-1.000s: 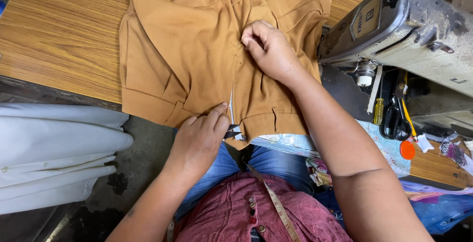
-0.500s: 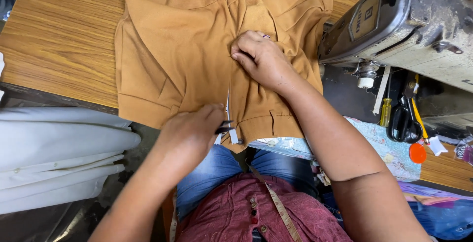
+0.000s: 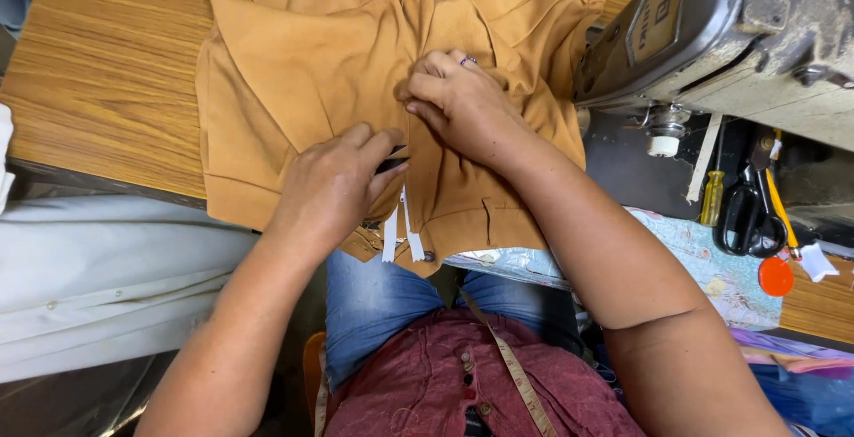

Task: Removing stitches from the waistband and zipper area of a pair of brown pants using a small tool.

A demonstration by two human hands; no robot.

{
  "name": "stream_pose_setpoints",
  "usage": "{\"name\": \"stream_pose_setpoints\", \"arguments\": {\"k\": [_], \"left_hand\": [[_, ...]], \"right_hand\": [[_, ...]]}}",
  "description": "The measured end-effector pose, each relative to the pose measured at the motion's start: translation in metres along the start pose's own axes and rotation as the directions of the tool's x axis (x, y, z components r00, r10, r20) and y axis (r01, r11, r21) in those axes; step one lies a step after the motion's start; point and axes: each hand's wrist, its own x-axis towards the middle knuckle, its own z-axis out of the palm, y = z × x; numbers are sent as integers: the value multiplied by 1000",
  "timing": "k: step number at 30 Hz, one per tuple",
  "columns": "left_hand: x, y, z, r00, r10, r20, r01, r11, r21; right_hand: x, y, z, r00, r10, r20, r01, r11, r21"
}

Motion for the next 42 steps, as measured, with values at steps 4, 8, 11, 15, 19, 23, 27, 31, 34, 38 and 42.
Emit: {"name": "stream_pose_setpoints", "arguments": {"k": [4,8,11,15,19,23,27,31,34,38,42], "left_hand": [[-4,-3,14,984,64,-165,-48,994,94],[-2,-5,14,987,70,-147,-54,993,105],[1,-5,12,990,69,-120,-60,995,76],[16,-3,-19,996,-82,39,85,992,-88],[39,-19,-16,996,-72,45,72,997,20],[55,-23,-25,993,102,52,-109,983,145],[65,-24,-22,993,100,69,-112,975,194],[69,-22,-25,993,91,80,-107,969,221],[71,-23,-28,990,103,94,-123,963,238],[73,-28,-22,986,148,74,-162,955,248],[80,-29,-14,978,203,49,-208,933,294]], "right_hand": [[1,2,13,996,-76,-53,76,997,-9],[4,0,7,996,90,17,-91,995,36],[4,1,2,985,160,59,-167,976,138],[5,8,7,991,129,30,-132,980,148],[6,6,3,993,118,4,-116,973,200],[4,10,5,994,106,-17,-102,982,162],[4,7,1,992,124,4,-123,975,183],[4,10,2,991,134,10,-133,972,194],[5,9,0,989,144,24,-146,968,204],[4,9,3,990,139,15,-139,970,197],[5,9,2,991,136,17,-137,972,190]]}}
